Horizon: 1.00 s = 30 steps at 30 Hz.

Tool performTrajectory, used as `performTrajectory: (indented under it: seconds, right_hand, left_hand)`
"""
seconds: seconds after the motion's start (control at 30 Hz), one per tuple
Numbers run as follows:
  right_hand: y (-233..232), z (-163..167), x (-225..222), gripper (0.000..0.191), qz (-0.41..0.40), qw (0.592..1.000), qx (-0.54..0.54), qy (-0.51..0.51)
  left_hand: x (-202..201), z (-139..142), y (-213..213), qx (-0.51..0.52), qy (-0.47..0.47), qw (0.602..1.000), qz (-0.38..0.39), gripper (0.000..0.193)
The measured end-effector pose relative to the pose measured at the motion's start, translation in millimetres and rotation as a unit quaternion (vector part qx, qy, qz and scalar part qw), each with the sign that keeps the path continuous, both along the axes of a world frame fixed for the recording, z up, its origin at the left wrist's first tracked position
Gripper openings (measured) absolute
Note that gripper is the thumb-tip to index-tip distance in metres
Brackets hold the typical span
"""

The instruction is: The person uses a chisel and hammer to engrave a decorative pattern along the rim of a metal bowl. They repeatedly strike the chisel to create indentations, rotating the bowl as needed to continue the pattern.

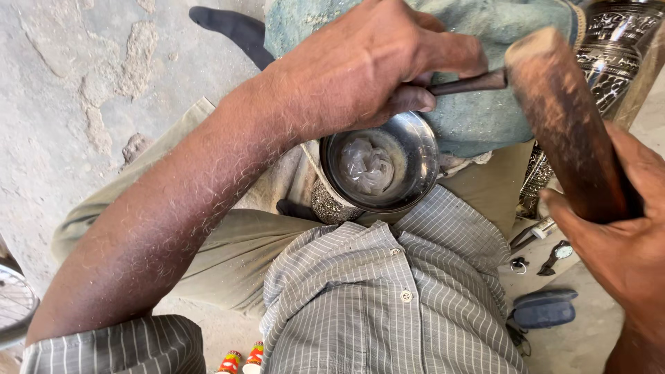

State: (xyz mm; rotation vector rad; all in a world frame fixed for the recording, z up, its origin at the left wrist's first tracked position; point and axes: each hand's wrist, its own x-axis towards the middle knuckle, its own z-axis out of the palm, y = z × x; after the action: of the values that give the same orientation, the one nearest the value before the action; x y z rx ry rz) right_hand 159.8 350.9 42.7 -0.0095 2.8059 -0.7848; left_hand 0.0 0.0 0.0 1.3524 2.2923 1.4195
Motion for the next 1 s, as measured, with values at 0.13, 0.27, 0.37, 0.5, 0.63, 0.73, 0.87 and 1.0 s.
performTrajectory:
  seconds: [0.13, 0.27, 0.37, 0.5, 0.63, 0.73, 0.87, 1.0]
  right_hand:
    - [-5, -3, -1, 0.015, -0.001, 1.000, 0.025, -0.005]
    - [-15, 5, 10, 0.038, -0.070, 0.992, -0.100, -0.026]
    - [1, -6, 13, 0.020, -0.165, 0.942, -0.284, -0.074]
    - [37, -31, 2, 0.016, -0.209, 0.840, -0.489, -0.106]
    - [48, -39, 3, 0.019, -0.165, 0.876, -0.440, -0.103]
    - [37, -44, -12, 0.028, -0.140, 0.909, -0.369, -0.132]
    - [19, -35, -26, 0.056, -0.004, 0.995, -0.102, -0.019]
    - [22, -44, -26, 0.026, -0.075, 0.994, -0.025, -0.082]
  left_hand:
    - [-1, -2, -1, -0.001, 0.009, 1.000, 0.013, 0.046]
    - [-2, 16, -5, 0.028, 0.040, 0.998, 0.032, 0.042]
    - [11, 14, -21, -0.045, -0.176, 0.978, 0.108, 0.044]
    - [14, 17, -30, -0.029, -0.100, 0.987, 0.120, 0.046]
    - [12, 10, -33, -0.080, -0.064, 0.988, 0.117, 0.041]
    - [9, 9, -28, -0.078, -0.049, 0.990, 0.102, 0.044]
    - [6, 12, -27, -0.054, -0.019, 0.994, 0.097, 0.048]
    - [8, 12, -26, -0.095, -0.006, 0.990, 0.101, 0.044]
